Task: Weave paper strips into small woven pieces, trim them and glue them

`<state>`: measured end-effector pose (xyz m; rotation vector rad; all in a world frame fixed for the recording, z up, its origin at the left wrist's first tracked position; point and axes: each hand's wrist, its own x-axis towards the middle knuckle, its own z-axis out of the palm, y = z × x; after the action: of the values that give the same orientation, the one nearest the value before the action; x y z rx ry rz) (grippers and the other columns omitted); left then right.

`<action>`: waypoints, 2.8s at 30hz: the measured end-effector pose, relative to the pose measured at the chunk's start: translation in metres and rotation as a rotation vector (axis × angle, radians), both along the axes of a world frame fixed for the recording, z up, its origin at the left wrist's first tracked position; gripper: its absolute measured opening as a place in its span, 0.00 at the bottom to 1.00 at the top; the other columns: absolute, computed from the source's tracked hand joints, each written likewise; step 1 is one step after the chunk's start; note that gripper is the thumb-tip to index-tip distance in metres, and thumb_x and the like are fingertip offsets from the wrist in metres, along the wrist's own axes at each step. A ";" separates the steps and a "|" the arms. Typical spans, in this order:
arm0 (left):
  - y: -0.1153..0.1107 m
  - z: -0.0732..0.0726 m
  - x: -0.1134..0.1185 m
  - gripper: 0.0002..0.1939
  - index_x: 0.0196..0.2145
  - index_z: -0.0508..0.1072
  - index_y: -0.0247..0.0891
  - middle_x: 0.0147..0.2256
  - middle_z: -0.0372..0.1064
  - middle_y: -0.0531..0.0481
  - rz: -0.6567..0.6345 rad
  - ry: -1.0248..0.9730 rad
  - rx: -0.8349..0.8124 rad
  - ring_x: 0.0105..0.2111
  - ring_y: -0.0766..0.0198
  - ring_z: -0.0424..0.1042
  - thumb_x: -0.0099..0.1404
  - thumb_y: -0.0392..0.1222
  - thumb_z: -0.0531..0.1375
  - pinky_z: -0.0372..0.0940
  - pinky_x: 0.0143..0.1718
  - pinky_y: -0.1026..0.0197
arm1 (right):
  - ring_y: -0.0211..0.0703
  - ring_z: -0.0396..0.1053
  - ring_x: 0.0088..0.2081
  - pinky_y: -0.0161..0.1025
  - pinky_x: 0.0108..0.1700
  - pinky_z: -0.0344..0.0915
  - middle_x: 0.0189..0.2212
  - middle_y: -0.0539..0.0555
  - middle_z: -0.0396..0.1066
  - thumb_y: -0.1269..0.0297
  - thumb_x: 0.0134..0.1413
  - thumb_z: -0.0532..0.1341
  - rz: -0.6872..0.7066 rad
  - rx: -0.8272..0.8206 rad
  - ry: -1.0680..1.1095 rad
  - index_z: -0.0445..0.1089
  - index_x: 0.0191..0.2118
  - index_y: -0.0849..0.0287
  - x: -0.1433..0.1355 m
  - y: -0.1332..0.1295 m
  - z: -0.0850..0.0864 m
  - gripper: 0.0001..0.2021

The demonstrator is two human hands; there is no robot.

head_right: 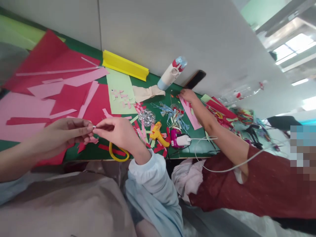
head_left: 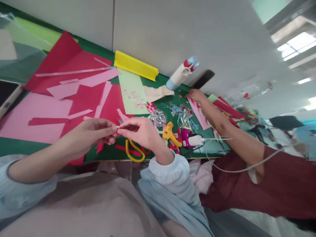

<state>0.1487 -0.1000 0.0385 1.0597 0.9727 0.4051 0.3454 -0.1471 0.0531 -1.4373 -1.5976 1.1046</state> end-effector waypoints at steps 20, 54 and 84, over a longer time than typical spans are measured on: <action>-0.065 -0.025 -0.103 0.22 0.29 0.81 0.39 0.28 0.79 0.48 0.276 0.063 -0.152 0.31 0.59 0.77 0.43 0.57 0.75 0.74 0.37 0.58 | 0.40 0.75 0.37 0.36 0.43 0.71 0.35 0.55 0.79 0.64 0.66 0.57 0.059 0.276 -0.290 0.79 0.38 0.56 -0.112 -0.054 -0.030 0.12; -0.077 -0.013 -0.115 0.16 0.27 0.81 0.43 0.26 0.80 0.50 0.309 0.275 0.288 0.27 0.62 0.79 0.51 0.58 0.66 0.74 0.29 0.66 | 0.35 0.69 0.31 0.32 0.37 0.65 0.30 0.51 0.76 0.67 0.61 0.59 0.025 0.285 -0.325 0.75 0.30 0.57 -0.134 -0.051 -0.015 0.10; -0.078 -0.004 -0.106 0.15 0.26 0.80 0.41 0.25 0.79 0.49 0.315 0.192 0.249 0.25 0.62 0.77 0.53 0.56 0.67 0.72 0.26 0.66 | 0.35 0.68 0.31 0.32 0.34 0.66 0.27 0.49 0.73 0.68 0.56 0.60 -0.010 0.179 -0.168 0.71 0.27 0.57 -0.131 -0.048 -0.002 0.08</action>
<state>0.0423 -0.1783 0.0348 1.1877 1.2917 0.7064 0.2140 -0.1952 0.0514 -1.4469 -1.7567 0.8292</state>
